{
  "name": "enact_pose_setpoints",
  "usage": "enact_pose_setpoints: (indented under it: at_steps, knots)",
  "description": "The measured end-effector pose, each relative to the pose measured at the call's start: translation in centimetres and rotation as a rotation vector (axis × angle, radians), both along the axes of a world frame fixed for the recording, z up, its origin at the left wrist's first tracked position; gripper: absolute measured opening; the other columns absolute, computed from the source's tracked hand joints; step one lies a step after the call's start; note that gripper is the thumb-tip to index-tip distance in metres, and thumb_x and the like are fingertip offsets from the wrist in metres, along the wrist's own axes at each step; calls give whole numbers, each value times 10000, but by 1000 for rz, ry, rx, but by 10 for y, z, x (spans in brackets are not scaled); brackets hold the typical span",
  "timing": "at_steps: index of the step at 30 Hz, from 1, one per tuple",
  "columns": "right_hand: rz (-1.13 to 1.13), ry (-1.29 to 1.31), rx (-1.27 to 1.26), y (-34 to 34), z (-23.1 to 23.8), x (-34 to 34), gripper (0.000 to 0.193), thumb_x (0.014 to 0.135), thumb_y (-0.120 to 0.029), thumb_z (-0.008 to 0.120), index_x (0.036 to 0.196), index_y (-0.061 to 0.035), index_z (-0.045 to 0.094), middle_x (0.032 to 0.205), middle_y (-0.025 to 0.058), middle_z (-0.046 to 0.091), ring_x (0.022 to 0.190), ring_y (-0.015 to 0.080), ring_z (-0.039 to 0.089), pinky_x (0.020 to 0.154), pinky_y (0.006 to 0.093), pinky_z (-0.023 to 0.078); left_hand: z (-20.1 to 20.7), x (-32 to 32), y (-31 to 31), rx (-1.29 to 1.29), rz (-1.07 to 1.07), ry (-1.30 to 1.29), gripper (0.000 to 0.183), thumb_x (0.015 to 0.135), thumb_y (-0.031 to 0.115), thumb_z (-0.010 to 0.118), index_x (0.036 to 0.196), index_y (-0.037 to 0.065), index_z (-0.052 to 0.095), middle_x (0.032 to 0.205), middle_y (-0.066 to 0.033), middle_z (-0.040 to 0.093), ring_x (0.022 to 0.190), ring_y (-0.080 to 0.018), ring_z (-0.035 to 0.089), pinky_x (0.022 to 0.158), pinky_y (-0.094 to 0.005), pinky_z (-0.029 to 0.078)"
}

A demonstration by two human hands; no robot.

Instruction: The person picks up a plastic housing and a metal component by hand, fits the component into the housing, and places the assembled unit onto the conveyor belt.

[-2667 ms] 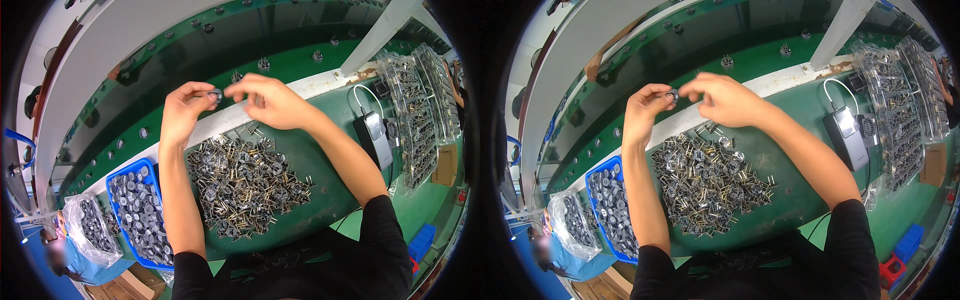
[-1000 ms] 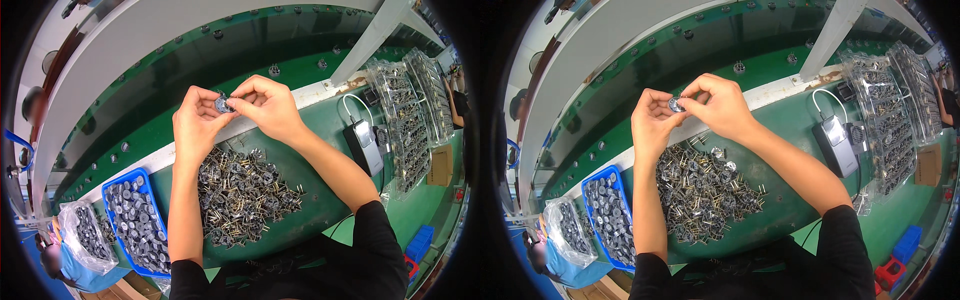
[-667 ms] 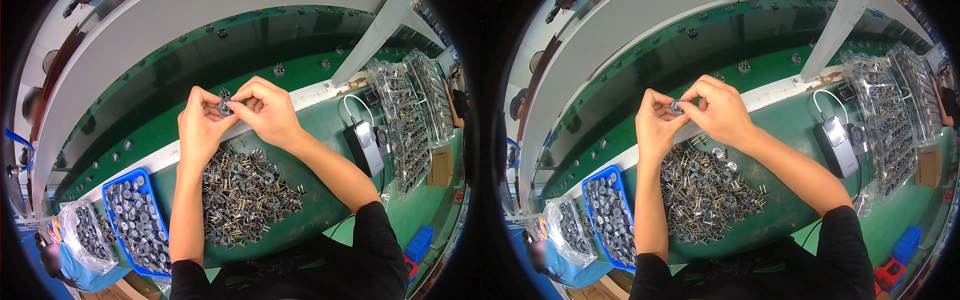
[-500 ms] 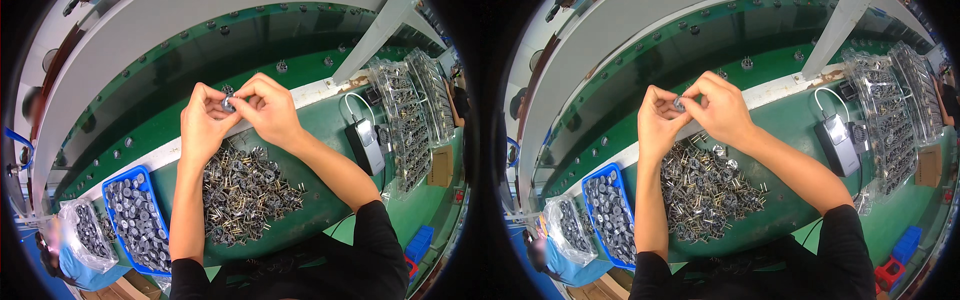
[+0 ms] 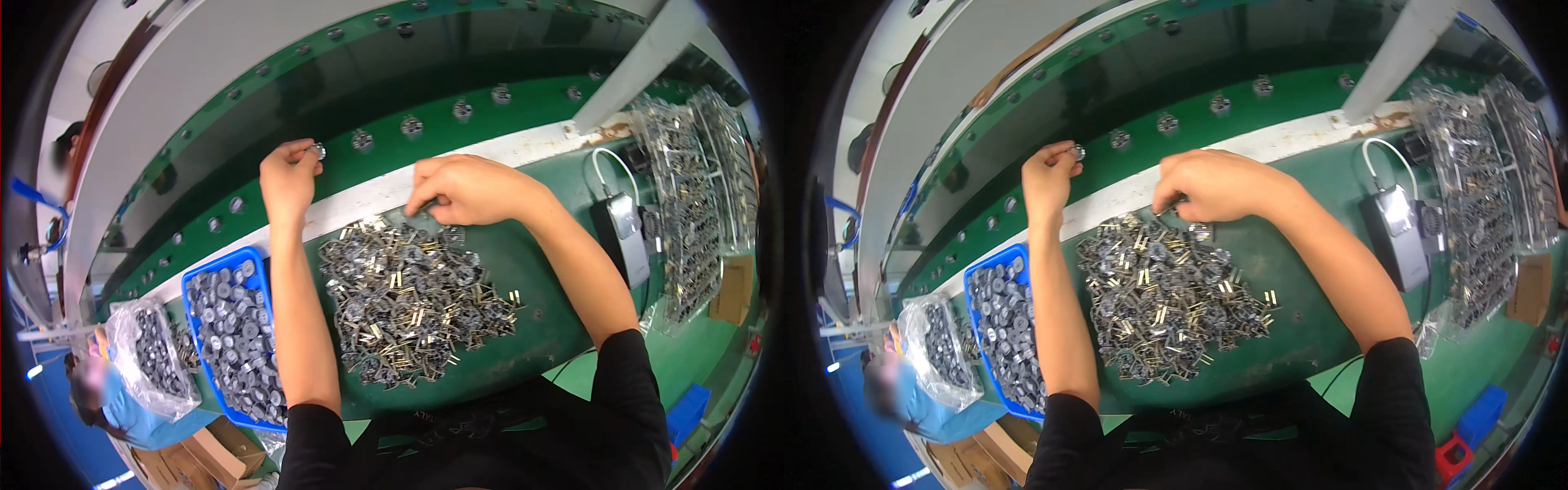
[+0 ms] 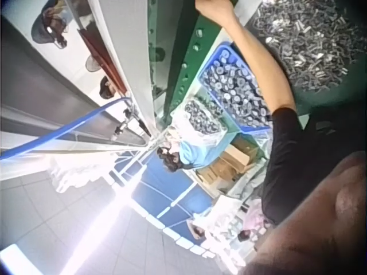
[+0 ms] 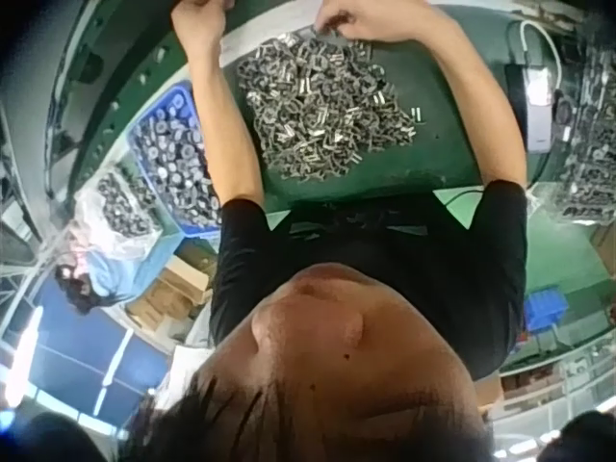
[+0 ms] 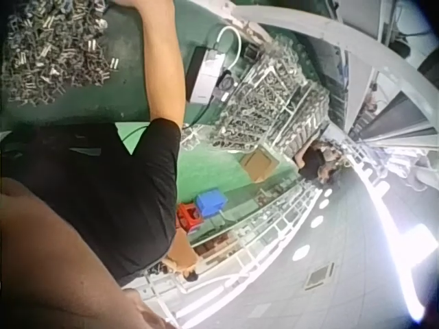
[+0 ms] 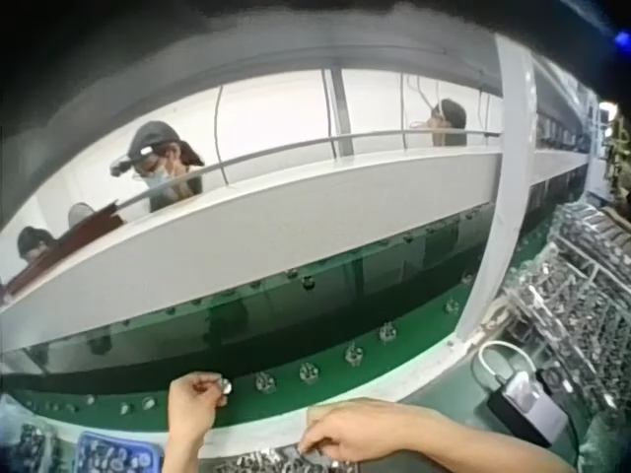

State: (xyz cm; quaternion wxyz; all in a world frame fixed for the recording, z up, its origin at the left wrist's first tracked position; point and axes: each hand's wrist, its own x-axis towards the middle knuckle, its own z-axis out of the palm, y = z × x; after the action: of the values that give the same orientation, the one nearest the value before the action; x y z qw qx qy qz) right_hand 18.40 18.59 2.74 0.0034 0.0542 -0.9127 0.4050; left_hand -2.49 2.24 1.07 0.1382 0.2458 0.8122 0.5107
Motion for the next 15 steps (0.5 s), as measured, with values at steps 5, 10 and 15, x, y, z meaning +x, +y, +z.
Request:
enact_pose_setpoints:
  at_steps: [5,10,15]
  knots:
    - [-17,-142,44,-2,-1,4,146,773,-62,696,917,-83,713,929,70,628,913,253,634,790,389,500,-20,-15,-9,-87,65,-19,246,852,130,676,1036,-30,706,839,-118,723,715,-146,674,661,-280,529]
    - [-118,9,76,1,-8,5,119,775,-70,738,891,-81,712,892,54,582,847,230,617,739,367,488,-9,-35,-29,-267,236,285,297,838,232,657,1083,75,714,1012,-143,723,969,-322,682,852,-357,511]
    - [-227,156,55,-3,-12,-2,114,852,-48,631,934,-46,711,924,67,579,879,271,605,766,380,485,-19,-38,-40,-896,535,525,384,838,150,602,1219,122,637,1231,-196,597,1118,-409,566,949,-427,461]
